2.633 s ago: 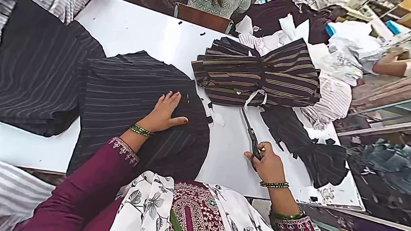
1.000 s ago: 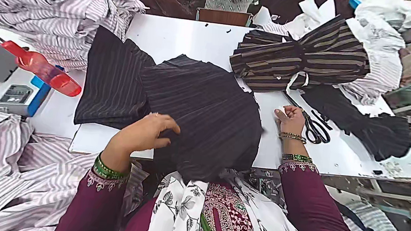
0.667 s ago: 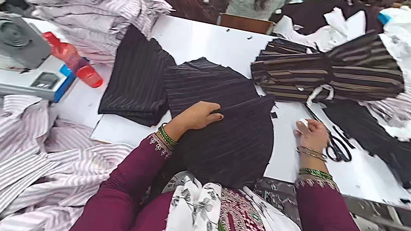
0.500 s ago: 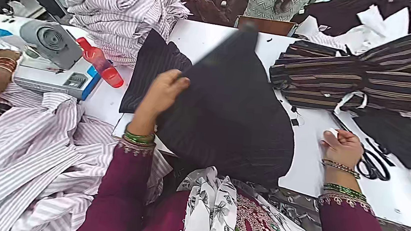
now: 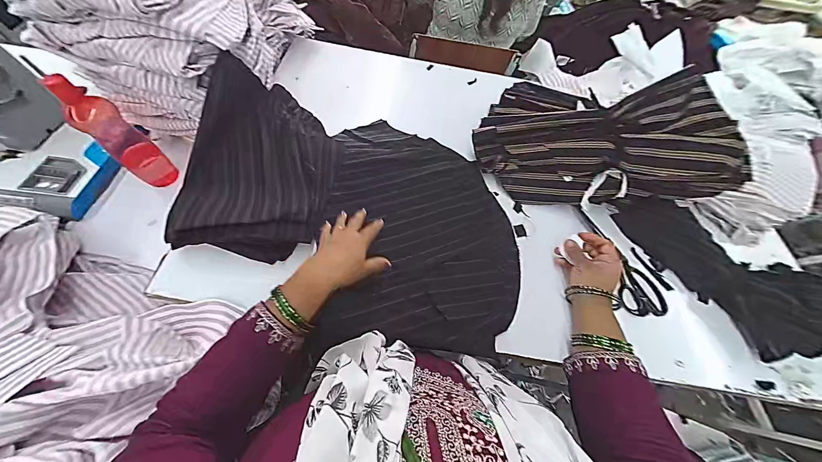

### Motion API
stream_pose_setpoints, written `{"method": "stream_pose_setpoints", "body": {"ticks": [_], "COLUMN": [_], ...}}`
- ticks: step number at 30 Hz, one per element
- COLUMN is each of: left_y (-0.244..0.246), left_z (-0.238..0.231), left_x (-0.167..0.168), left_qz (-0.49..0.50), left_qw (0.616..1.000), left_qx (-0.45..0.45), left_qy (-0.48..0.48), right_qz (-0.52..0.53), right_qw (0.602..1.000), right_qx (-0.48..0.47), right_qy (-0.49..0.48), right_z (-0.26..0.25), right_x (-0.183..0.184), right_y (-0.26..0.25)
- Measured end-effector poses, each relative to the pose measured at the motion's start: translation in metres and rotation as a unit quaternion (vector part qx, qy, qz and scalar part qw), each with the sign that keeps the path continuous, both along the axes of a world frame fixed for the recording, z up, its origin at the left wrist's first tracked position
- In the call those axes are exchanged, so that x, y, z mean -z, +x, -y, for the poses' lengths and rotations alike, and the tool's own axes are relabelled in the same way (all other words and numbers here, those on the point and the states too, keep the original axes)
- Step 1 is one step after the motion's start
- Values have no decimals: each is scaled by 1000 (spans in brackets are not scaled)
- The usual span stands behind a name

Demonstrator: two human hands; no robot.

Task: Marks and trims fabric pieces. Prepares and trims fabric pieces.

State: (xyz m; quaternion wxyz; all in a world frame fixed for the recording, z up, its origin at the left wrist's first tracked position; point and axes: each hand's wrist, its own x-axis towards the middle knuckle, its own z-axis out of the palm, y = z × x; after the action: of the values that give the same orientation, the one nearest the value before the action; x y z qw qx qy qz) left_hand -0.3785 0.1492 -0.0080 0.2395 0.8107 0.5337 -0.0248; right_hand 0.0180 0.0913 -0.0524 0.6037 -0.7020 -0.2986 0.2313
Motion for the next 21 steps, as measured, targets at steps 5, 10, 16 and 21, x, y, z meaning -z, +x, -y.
{"method": "stream_pose_setpoints", "body": {"ticks": [5, 10, 16, 21], "left_y": [53, 47, 116, 124], "left_z": [-3, -44, -19, 20], "left_x": [34, 50, 32, 56], "left_qz": [-62, -16, 11, 80], "left_qw": [998, 996, 998, 990], "left_qx": [17, 63, 33, 89], "left_qy": [-5, 54, 47, 79], "right_qz": [-11, -31, -61, -118], "right_qw": [1000, 998, 993, 989], "right_qx": [-20, -57, -95, -94], "right_qy": [-13, 27, 22, 0], "right_z": [1, 5, 7, 7], "right_x": [-2, 7, 4, -1], "right_y": [0, 10, 16, 18]}}
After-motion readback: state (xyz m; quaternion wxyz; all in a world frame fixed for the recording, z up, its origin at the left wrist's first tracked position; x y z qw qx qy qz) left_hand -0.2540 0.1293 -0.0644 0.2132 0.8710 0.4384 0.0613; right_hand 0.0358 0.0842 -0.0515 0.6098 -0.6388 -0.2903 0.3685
